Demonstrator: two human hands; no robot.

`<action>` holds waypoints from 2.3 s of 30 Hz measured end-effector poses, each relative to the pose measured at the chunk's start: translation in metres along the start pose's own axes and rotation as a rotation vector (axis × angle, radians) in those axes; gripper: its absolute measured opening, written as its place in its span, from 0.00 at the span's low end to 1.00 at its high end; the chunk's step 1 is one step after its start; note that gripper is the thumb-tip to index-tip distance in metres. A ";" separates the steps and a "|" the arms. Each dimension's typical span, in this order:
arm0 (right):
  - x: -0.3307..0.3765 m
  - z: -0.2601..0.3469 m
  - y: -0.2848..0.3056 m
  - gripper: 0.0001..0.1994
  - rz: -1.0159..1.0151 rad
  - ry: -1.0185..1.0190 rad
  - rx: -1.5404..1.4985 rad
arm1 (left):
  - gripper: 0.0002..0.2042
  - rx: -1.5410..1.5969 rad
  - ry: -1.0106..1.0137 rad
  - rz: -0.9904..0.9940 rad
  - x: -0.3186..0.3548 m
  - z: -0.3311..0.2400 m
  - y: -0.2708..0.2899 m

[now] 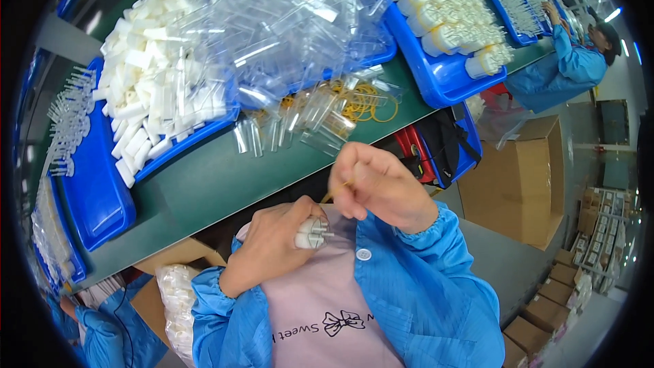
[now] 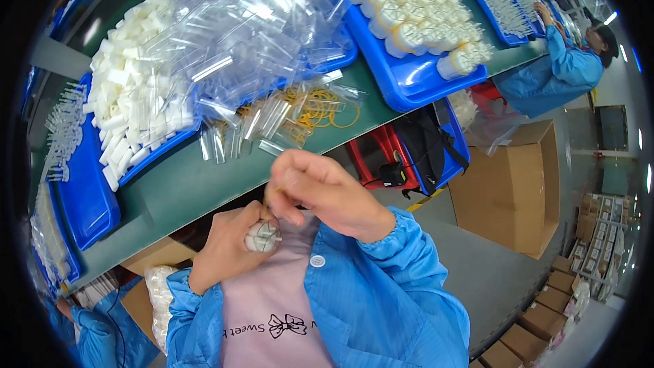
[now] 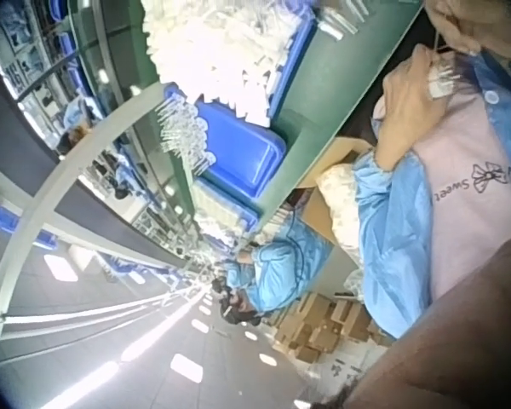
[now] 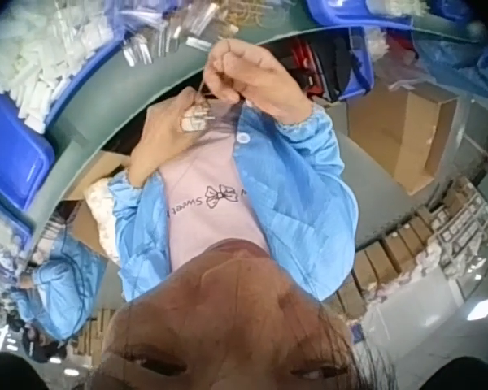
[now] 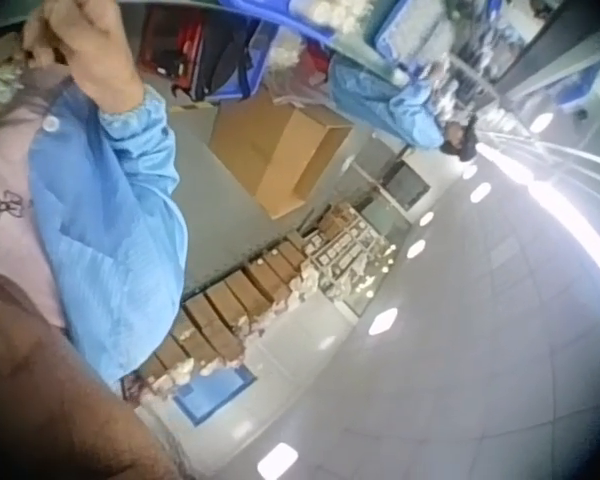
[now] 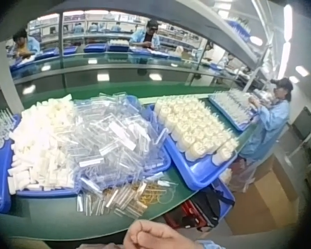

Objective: The person fits foam blocks onto the prongs of a plastic base, slides clear plastic sleeves over them, secures the assembly with a rubber band, and places it onto a tray.

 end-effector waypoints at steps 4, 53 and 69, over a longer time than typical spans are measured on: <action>0.004 0.006 -0.051 0.05 0.207 0.340 0.919 | 0.16 0.085 -0.052 -0.119 -0.015 0.002 0.007; 0.085 0.191 0.071 0.21 -1.038 0.993 1.806 | 0.35 0.152 0.041 -0.927 0.108 0.029 0.179; 0.088 0.197 0.101 0.31 -1.175 0.995 1.671 | 0.31 0.041 0.113 -1.018 0.129 0.034 0.195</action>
Point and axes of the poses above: each hand's wrist, its own x-axis away from the middle knuckle, its own y-axis out of the back of the hand, z = x × y, the point moved 8 cm from there along -x, towards the middle knuckle, and after that the axes turned 4 degrees about -x, right-handed, at the moved point
